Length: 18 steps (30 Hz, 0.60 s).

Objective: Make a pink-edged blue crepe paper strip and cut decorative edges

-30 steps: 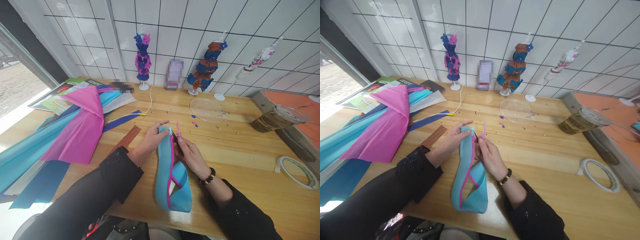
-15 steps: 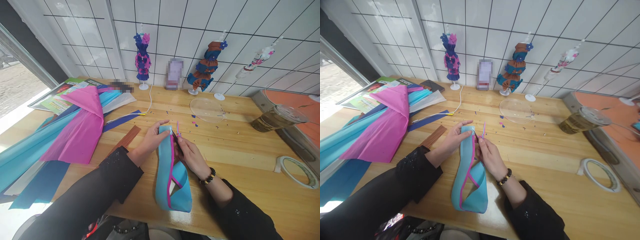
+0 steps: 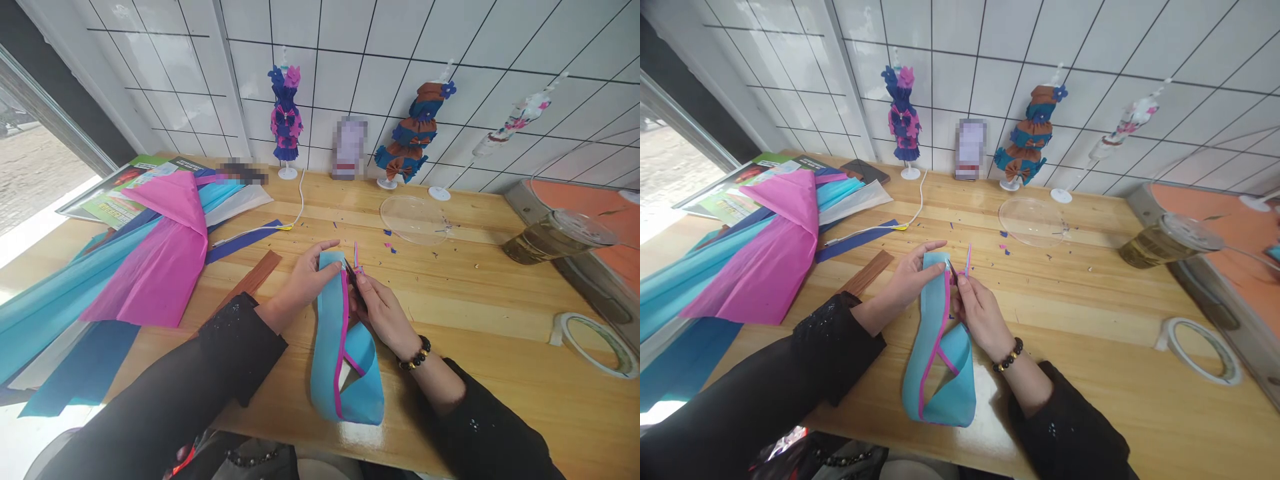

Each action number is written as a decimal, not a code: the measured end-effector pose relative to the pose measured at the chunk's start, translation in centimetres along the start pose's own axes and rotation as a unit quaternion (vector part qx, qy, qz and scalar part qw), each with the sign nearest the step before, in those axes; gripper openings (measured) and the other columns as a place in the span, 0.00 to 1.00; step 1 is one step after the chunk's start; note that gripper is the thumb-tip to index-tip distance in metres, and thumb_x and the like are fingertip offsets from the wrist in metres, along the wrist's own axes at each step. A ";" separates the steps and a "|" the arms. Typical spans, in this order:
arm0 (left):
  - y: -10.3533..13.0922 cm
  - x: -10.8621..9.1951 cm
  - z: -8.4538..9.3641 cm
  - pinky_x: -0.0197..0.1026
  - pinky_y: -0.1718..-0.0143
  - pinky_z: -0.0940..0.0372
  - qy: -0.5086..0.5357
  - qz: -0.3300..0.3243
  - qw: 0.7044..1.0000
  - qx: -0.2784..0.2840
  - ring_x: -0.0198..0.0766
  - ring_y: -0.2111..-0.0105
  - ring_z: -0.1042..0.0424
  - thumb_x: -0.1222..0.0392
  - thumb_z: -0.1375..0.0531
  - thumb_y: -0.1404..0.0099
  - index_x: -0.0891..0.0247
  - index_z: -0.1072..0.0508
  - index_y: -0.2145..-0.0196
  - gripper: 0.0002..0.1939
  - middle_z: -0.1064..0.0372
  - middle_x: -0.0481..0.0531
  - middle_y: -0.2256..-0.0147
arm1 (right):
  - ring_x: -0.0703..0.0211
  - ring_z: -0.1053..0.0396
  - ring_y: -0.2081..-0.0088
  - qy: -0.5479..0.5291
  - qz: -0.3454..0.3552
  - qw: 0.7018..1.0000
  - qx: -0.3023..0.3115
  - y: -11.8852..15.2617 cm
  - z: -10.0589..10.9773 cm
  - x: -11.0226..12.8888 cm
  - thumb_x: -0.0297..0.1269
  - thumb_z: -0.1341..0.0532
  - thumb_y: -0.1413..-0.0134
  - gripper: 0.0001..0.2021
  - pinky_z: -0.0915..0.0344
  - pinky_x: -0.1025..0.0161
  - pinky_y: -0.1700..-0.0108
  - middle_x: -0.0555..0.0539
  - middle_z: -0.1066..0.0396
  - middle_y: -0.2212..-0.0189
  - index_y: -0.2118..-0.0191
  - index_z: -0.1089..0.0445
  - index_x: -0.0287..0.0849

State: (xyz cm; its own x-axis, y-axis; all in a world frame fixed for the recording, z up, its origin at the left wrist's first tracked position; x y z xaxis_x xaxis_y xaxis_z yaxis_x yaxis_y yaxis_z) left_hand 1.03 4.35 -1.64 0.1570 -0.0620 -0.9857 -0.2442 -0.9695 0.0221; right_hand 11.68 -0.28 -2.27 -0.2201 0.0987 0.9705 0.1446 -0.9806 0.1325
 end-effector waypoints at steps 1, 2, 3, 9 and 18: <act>0.1 0.0 -0.1 0.35 0.71 0.38 0.005 0.005 1.000 0.006 0.32 0.74 0.35 0.60 0.40 0.45 0.64 0.38 0.49 0.26 0.34 0.47 0.73 | 0.68 0.48 0.82 -0.003 0.001 1.000 0.001 0.0 0.0 0.0 0.53 0.54 0.43 0.20 0.51 0.68 0.80 0.54 0.43 0.82 0.74 0.41 0.42; 0.1 0.0 -0.2 0.35 0.71 0.38 0.006 0.007 1.000 0.014 0.32 0.73 0.35 0.59 0.40 0.45 0.64 0.39 0.48 0.26 0.34 0.47 0.73 | 0.68 0.48 0.82 -0.007 0.001 1.000 0.001 0.0 0.0 0.0 0.53 0.54 0.43 0.19 0.51 0.68 0.80 0.54 0.44 0.82 0.73 0.41 0.42; 0.2 0.0 -0.4 0.35 0.70 0.38 0.004 0.008 1.000 0.022 0.32 0.73 0.35 0.59 0.40 0.46 0.64 0.39 0.48 0.27 0.34 0.48 0.72 | 0.68 0.48 0.82 -0.011 0.003 1.000 0.001 0.0 0.0 0.1 0.52 0.54 0.43 0.19 0.51 0.68 0.80 0.55 0.44 0.82 0.73 0.41 0.42; 0.2 -0.1 -0.4 0.35 0.70 0.39 0.023 0.003 0.999 0.036 0.30 0.74 0.36 0.57 0.40 0.44 0.62 0.40 0.47 0.27 0.35 0.47 0.73 | 0.68 0.49 0.83 0.000 -0.001 1.000 0.004 0.0 0.1 0.3 0.53 0.55 0.43 0.21 0.52 0.68 0.81 0.54 0.44 0.84 0.76 0.42 0.42; 0.0 -0.5 -0.6 0.41 0.59 0.38 -0.046 -0.043 0.996 0.060 0.37 0.63 0.33 0.61 0.37 0.48 0.63 0.42 0.46 0.32 0.32 0.54 0.61 | 0.67 0.47 0.81 0.056 0.016 0.998 -0.009 -0.3 1.3 0.5 0.53 0.54 0.43 0.21 0.49 0.68 0.79 0.54 0.43 0.83 0.74 0.39 0.41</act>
State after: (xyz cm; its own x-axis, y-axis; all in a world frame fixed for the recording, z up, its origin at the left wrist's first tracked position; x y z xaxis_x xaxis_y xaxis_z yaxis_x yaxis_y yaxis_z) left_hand 1.58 4.26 -1.06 0.0959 0.0466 -0.9943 -0.3480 -0.9343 -0.0773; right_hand 12.79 0.33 -1.59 -0.3225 0.0477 0.9454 0.1372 -0.9858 0.0965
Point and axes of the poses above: each hand's wrist, its own y-axis away from the middle knuckle, its own z-axis out of the back of the hand, x = y × z, the point moved 10 cm from there along -y, towards the middle knuckle
